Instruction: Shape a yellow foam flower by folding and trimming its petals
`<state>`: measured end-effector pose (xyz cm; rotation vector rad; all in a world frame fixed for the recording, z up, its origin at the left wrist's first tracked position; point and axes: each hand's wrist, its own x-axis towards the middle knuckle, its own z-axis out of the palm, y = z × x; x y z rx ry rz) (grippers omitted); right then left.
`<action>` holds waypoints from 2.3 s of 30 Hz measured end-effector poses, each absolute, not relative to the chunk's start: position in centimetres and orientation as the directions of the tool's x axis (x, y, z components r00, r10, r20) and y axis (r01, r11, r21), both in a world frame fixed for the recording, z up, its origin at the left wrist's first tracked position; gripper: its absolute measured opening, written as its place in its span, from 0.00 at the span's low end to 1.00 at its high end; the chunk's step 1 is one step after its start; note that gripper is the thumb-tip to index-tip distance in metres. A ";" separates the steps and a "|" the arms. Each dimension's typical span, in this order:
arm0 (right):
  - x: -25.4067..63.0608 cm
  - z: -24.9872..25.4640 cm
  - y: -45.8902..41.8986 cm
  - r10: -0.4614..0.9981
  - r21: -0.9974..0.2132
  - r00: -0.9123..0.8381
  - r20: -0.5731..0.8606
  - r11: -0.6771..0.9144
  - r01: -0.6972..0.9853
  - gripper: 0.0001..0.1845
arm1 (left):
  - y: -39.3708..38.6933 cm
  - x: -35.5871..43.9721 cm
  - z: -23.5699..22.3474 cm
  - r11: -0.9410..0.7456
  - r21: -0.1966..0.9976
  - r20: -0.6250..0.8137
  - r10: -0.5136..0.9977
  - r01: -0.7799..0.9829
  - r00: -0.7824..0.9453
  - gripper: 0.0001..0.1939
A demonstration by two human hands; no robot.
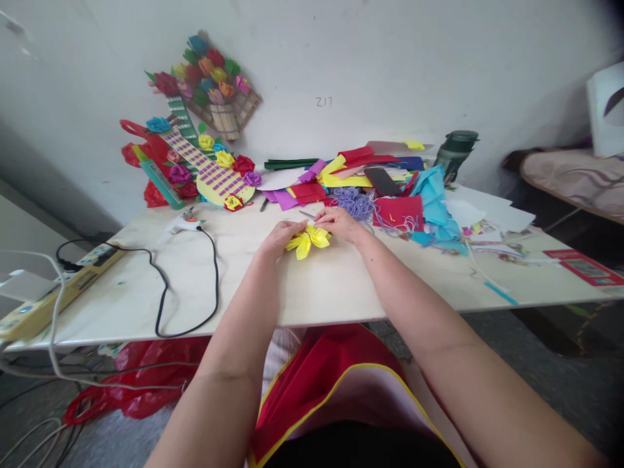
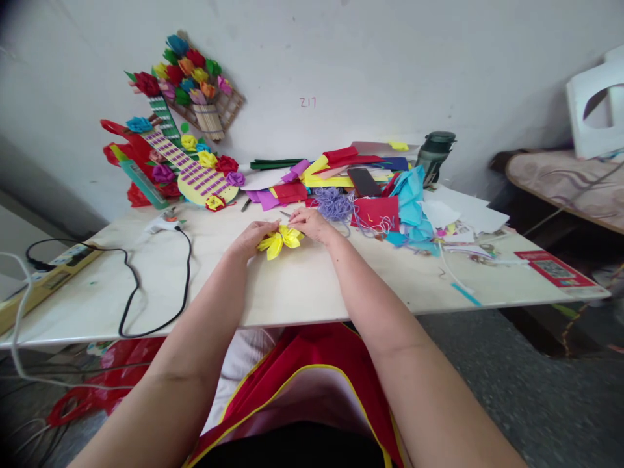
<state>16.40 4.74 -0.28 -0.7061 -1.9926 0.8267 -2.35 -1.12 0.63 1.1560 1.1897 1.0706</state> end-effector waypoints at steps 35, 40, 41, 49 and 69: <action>17.1 -1.0 5.5 0.688 -0.747 -0.568 0.452 0.640 0.180 0.08 | -1.0 -2.3 0.7 -0.001 0.995 -0.004 0.999 0.101 0.051 0.14; 16.9 -0.7 5.4 0.668 -0.698 -0.574 0.474 0.682 0.217 0.08 | -0.8 -2.3 0.6 0.009 0.990 -0.014 0.999 0.143 0.029 0.11; 16.8 -0.6 5.4 0.663 -0.693 -0.578 0.476 0.687 0.219 0.08 | -0.9 -2.2 0.6 0.011 0.988 -0.015 1.000 0.153 0.026 0.10; 16.9 -0.8 5.7 0.651 -0.694 -0.581 0.489 0.694 0.193 0.07 | -1.4 -2.2 1.1 0.058 0.989 -0.065 0.997 0.136 0.051 0.12; 16.6 -0.2 5.0 0.645 -0.645 -0.589 0.487 0.720 0.255 0.08 | -1.0 -2.6 0.6 0.023 0.987 -0.035 0.997 0.160 0.072 0.15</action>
